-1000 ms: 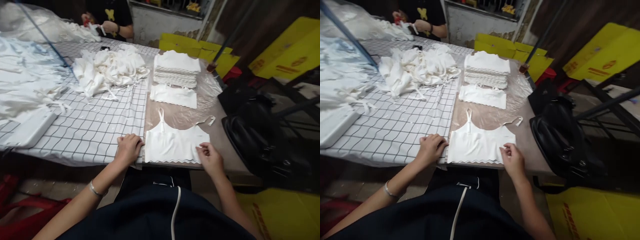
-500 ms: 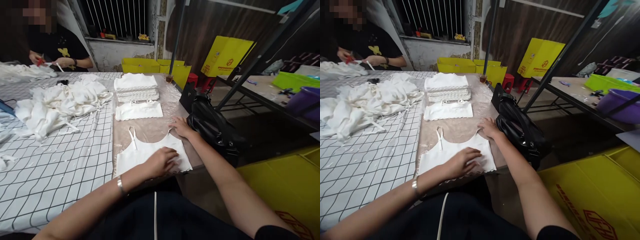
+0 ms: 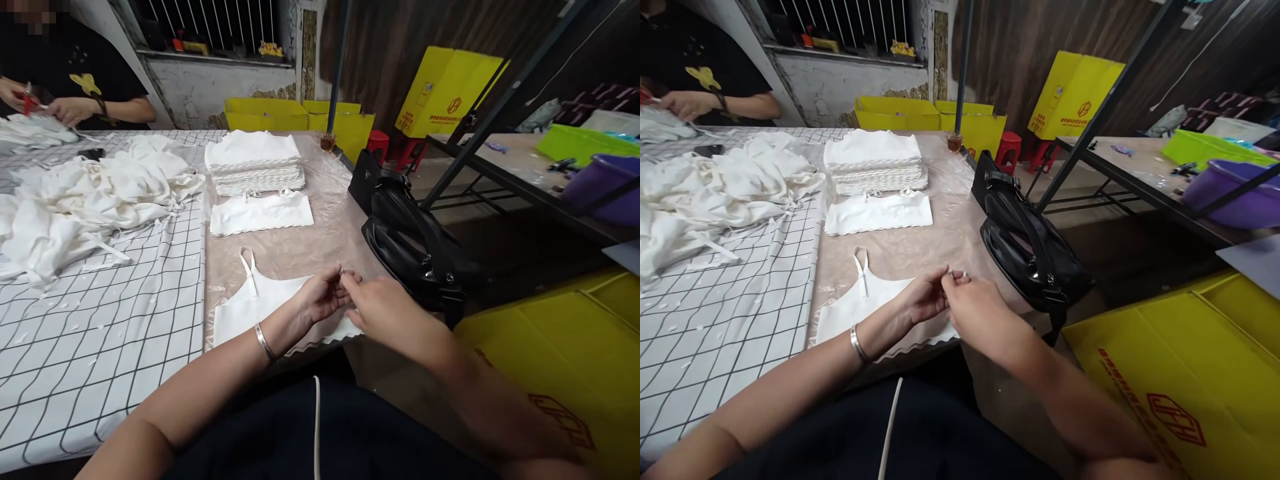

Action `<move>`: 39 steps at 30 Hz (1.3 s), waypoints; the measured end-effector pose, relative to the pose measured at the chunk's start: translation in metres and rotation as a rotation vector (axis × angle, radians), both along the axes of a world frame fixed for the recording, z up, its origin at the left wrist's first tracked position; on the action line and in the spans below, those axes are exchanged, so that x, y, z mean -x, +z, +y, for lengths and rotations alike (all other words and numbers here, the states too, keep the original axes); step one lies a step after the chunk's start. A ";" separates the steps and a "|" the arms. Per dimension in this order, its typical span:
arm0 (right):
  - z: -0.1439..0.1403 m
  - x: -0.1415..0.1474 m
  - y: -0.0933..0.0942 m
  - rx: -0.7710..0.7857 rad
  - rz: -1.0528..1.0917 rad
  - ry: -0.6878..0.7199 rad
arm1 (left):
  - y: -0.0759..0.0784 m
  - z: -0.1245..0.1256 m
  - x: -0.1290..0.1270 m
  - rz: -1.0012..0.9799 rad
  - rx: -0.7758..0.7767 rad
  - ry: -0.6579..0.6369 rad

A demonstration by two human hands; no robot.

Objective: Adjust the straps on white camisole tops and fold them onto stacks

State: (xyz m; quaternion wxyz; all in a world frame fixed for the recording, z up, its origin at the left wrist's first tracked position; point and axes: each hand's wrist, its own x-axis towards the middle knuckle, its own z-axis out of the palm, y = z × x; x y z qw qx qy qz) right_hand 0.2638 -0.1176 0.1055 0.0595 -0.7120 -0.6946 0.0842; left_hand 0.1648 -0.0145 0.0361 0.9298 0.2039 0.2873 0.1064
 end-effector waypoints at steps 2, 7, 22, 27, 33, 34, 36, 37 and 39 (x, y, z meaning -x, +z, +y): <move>-0.022 -0.006 0.000 0.020 0.204 -0.025 | 0.002 -0.001 0.002 -0.037 -0.003 -0.008; -0.011 -0.030 -0.032 -0.110 0.878 -0.255 | 0.008 -0.002 0.011 0.029 -0.064 -0.035; -0.046 -0.049 -0.047 0.594 1.267 -0.175 | -0.003 0.046 0.008 0.165 -0.059 -0.027; -0.054 -0.054 -0.046 0.669 1.225 -0.192 | -0.006 0.048 0.002 0.155 -0.047 0.020; -0.046 -0.042 -0.035 0.420 0.985 -0.263 | -0.006 0.050 0.003 0.148 -0.055 0.093; -0.047 -0.041 -0.034 0.392 0.899 -0.248 | -0.006 0.050 0.003 0.158 -0.042 0.110; -0.052 -0.040 -0.033 0.382 0.767 -0.234 | -0.007 0.050 0.003 0.191 -0.018 0.141; -0.054 -0.040 -0.033 0.394 0.740 -0.241 | -0.008 0.049 0.003 0.207 -0.008 0.151; -0.059 -0.041 -0.035 0.405 0.767 -0.271 | -0.009 0.048 0.002 0.222 0.008 0.152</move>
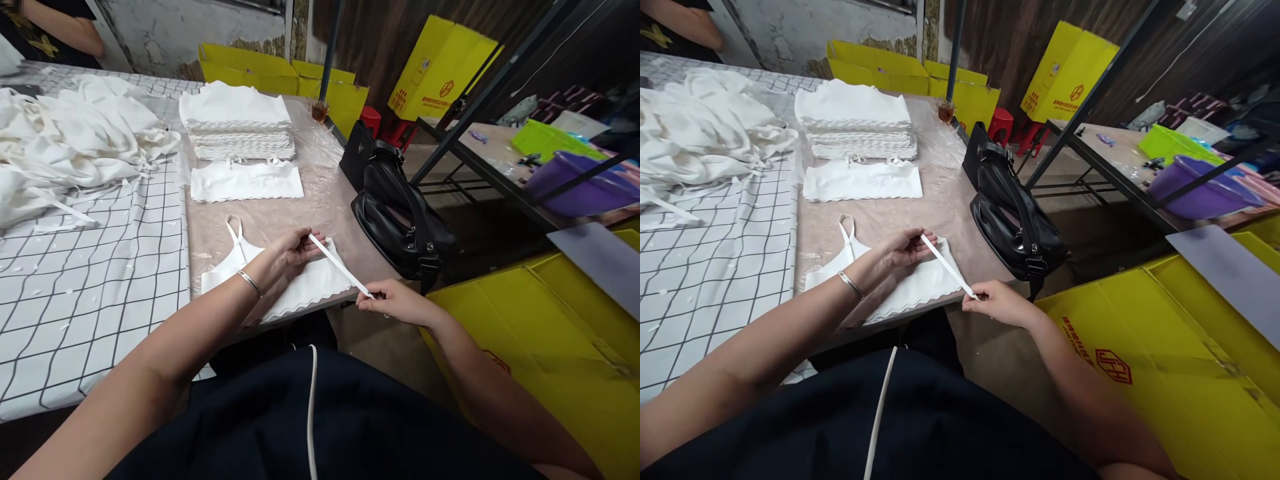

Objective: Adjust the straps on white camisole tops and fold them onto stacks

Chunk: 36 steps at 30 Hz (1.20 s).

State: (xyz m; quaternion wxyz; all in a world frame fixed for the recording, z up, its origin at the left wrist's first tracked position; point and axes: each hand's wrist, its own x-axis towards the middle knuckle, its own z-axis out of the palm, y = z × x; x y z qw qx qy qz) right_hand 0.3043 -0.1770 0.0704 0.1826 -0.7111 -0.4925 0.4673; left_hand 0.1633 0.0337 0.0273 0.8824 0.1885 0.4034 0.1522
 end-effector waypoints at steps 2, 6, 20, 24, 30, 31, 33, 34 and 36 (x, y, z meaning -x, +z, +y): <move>-0.003 0.000 -0.003 -0.022 0.086 -0.066 | -0.001 -0.001 -0.002 -0.008 0.008 -0.014; -0.001 0.004 -0.011 -0.087 0.300 -0.186 | -0.001 0.000 -0.003 -0.024 -0.015 -0.033; 0.021 -0.011 0.002 -0.008 0.496 -0.198 | 0.008 0.007 0.003 0.057 -0.242 -0.216; 0.095 -0.022 0.034 -0.386 0.631 -0.431 | 0.012 0.006 0.030 0.492 -1.015 -0.338; 0.176 -0.015 0.043 -0.436 0.764 -0.491 | -0.010 -0.021 0.057 0.964 -1.644 -0.562; 0.180 -0.012 0.036 -0.411 0.766 -0.504 | -0.012 -0.025 0.058 0.990 -1.653 -0.569; 0.181 -0.008 0.020 -0.365 0.760 -0.536 | -0.014 -0.029 0.057 0.982 -1.620 -0.586; 0.180 -0.006 0.012 -0.345 0.755 -0.543 | -0.014 -0.029 0.057 0.966 -1.598 -0.593; 0.176 -0.005 0.000 -0.314 0.746 -0.544 | -0.012 -0.029 0.057 0.955 -1.576 -0.591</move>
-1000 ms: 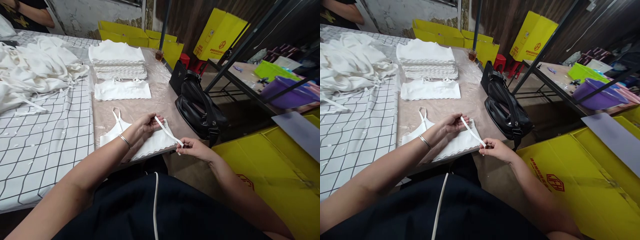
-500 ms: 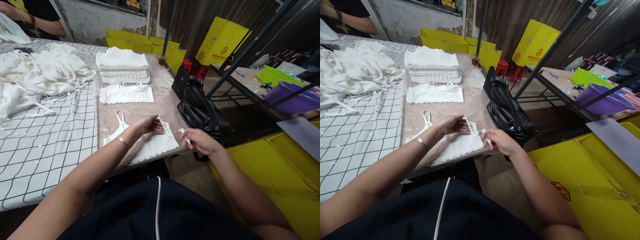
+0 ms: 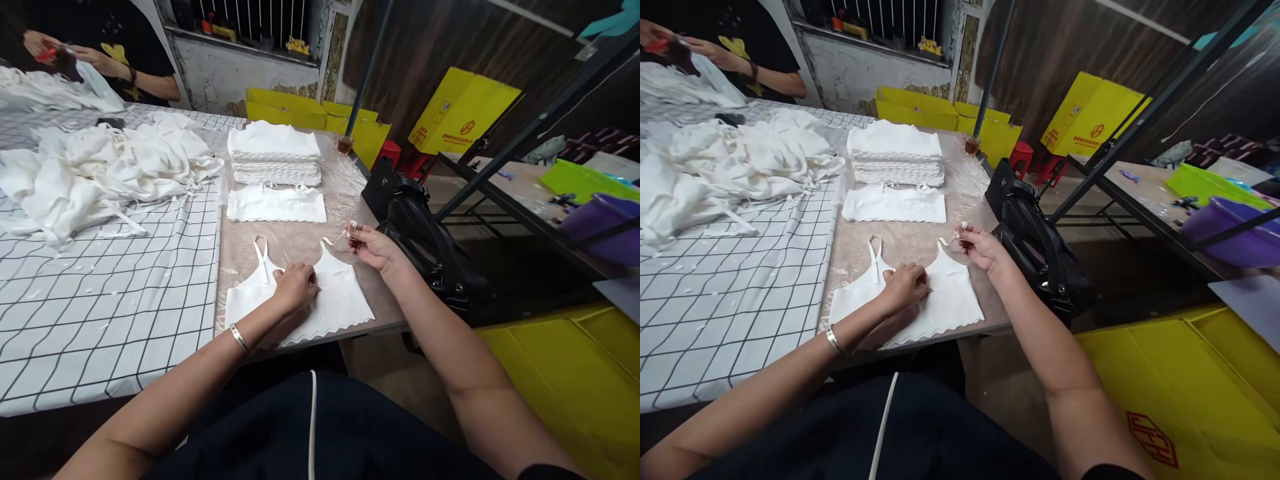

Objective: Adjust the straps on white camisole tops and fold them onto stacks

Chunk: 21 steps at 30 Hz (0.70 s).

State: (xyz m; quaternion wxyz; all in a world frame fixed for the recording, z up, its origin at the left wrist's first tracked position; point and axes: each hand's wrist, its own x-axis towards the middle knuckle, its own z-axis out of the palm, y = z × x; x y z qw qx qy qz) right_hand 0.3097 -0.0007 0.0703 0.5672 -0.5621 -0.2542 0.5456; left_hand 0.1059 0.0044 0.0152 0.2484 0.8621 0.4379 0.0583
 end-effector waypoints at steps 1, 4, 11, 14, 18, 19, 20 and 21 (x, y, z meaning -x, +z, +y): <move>-0.002 0.000 -0.004 0.012 -0.002 0.005 | 0.001 0.000 0.000 0.000 -0.005 0.009; -0.006 0.001 -0.008 0.020 -0.013 0.005 | 0.004 0.001 0.001 0.010 -0.025 0.025; -0.014 0.011 -0.019 -0.007 -0.083 0.041 | 0.008 0.005 -0.001 0.004 0.100 -0.004; -0.021 0.019 -0.033 -0.008 -0.125 0.049 | 0.008 0.004 0.002 -0.004 0.037 0.007; -0.036 0.026 -0.054 0.032 -0.181 0.008 | 0.009 0.004 0.005 0.036 0.038 -0.011; -0.041 0.027 -0.058 0.034 -0.190 -0.013 | 0.009 0.005 0.005 0.048 0.062 -0.016; -0.046 0.027 -0.061 0.034 -0.193 -0.032 | 0.010 0.005 0.005 0.058 0.085 -0.021; -0.051 0.027 -0.063 0.033 -0.191 -0.048 | 0.011 0.005 0.004 0.066 0.099 -0.026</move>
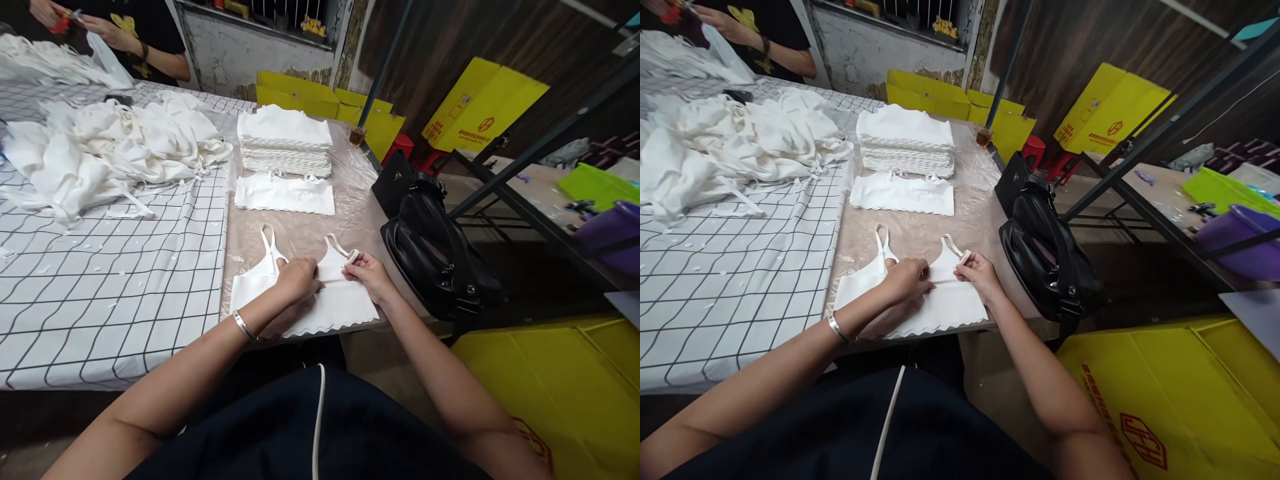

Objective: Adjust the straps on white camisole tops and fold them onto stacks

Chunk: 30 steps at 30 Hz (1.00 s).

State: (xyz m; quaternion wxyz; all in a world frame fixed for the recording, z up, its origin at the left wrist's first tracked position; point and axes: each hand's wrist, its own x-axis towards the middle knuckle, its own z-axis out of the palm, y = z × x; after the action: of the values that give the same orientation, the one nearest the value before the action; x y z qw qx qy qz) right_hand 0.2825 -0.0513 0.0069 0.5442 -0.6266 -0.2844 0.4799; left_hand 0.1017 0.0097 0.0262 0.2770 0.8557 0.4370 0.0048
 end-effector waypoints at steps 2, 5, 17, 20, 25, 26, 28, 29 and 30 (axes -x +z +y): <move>-0.009 -0.001 -0.001 0.008 0.014 -0.016 | 0.002 0.000 -0.002 0.006 0.004 -0.013; -0.018 -0.003 0.003 0.039 0.035 -0.028 | 0.002 -0.002 -0.003 -0.019 -0.015 -0.006; -0.014 0.011 0.008 -0.080 -0.004 -0.007 | -0.009 -0.006 -0.002 -0.184 0.040 0.017; -0.011 0.018 0.008 -0.131 -0.029 0.026 | -0.014 -0.007 -0.001 -0.298 0.103 0.069; -0.009 0.028 0.007 -0.189 -0.056 0.117 | -0.013 -0.011 -0.001 -0.318 0.130 0.088; -0.009 0.029 0.006 -0.181 -0.063 0.135 | -0.012 -0.011 0.000 -0.316 0.128 0.080; -0.009 0.032 0.004 -0.161 -0.083 0.161 | -0.011 -0.013 0.000 -0.318 0.125 0.073; -0.009 0.032 0.003 -0.153 -0.093 0.169 | -0.011 -0.013 0.000 -0.322 0.125 0.075; -0.009 0.033 0.002 -0.149 -0.101 0.174 | -0.010 -0.013 0.000 -0.326 0.127 0.079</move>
State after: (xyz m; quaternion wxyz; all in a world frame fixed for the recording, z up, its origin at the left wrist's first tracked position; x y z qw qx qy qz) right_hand 0.2495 -0.0606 0.0093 0.5308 -0.5806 -0.3995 0.4707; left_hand 0.1013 -0.0033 0.0158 0.3972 0.8066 0.4190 0.1269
